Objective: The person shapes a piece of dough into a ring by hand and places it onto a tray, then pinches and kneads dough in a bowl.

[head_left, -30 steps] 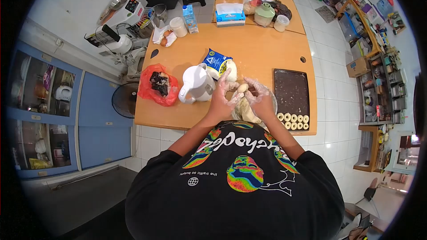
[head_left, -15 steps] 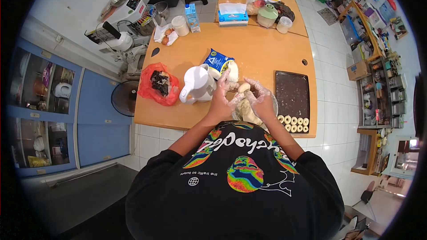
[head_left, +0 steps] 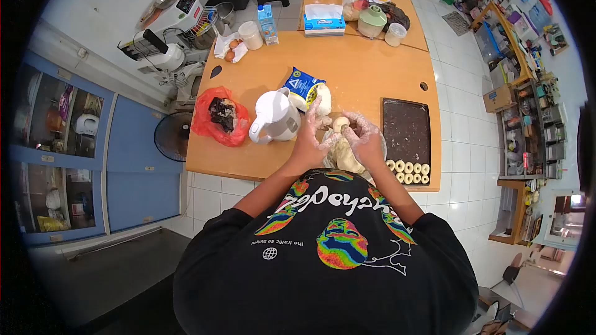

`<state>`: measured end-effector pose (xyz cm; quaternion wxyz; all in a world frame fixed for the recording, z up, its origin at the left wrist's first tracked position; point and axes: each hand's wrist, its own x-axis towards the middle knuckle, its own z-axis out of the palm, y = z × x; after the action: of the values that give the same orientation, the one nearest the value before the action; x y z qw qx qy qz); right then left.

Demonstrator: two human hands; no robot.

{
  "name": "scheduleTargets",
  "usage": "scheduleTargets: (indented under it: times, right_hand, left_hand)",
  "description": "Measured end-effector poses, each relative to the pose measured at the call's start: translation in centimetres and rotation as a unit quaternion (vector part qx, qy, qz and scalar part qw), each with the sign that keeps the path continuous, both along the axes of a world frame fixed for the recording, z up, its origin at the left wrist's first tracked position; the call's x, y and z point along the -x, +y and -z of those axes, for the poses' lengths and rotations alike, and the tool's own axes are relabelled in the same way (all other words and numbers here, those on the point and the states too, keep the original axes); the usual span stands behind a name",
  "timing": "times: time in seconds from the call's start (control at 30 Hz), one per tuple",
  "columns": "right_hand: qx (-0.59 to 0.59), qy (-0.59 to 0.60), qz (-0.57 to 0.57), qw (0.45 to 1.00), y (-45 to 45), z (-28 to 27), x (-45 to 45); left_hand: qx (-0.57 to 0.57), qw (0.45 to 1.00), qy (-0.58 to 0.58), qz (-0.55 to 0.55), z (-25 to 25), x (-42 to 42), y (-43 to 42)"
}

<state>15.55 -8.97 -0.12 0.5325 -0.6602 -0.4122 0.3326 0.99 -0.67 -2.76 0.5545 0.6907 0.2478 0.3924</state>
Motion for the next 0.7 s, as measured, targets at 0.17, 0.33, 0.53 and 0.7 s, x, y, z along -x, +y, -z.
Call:
scheduleTargets:
  times: [0.17, 0.33, 0.53, 0.7]
  right_hand:
    - [-0.034, -0.052, -0.042, 0.997, -0.7, 0.1, 0.3]
    - [-0.051, 0.002, -0.021, 0.998, -1.0, 1.3, 0.1]
    - [-0.058, 0.000, -0.025, 0.998, -1.3, 1.6, -0.1]
    - [-0.030, -0.041, -0.034, 0.998, -1.0, 0.4, 0.0]
  left_hand:
    - [-0.107, 0.992, 0.061, 0.024, -0.8, 0.4, 0.1]
    - [-0.029, 0.999, -0.036, -0.002, -1.2, -0.1, -1.2]
    - [-0.075, 0.997, 0.025, 0.018, -0.6, 0.2, -0.9]
    - [-0.062, 0.998, -0.003, 0.017, -1.0, -0.1, -0.8]
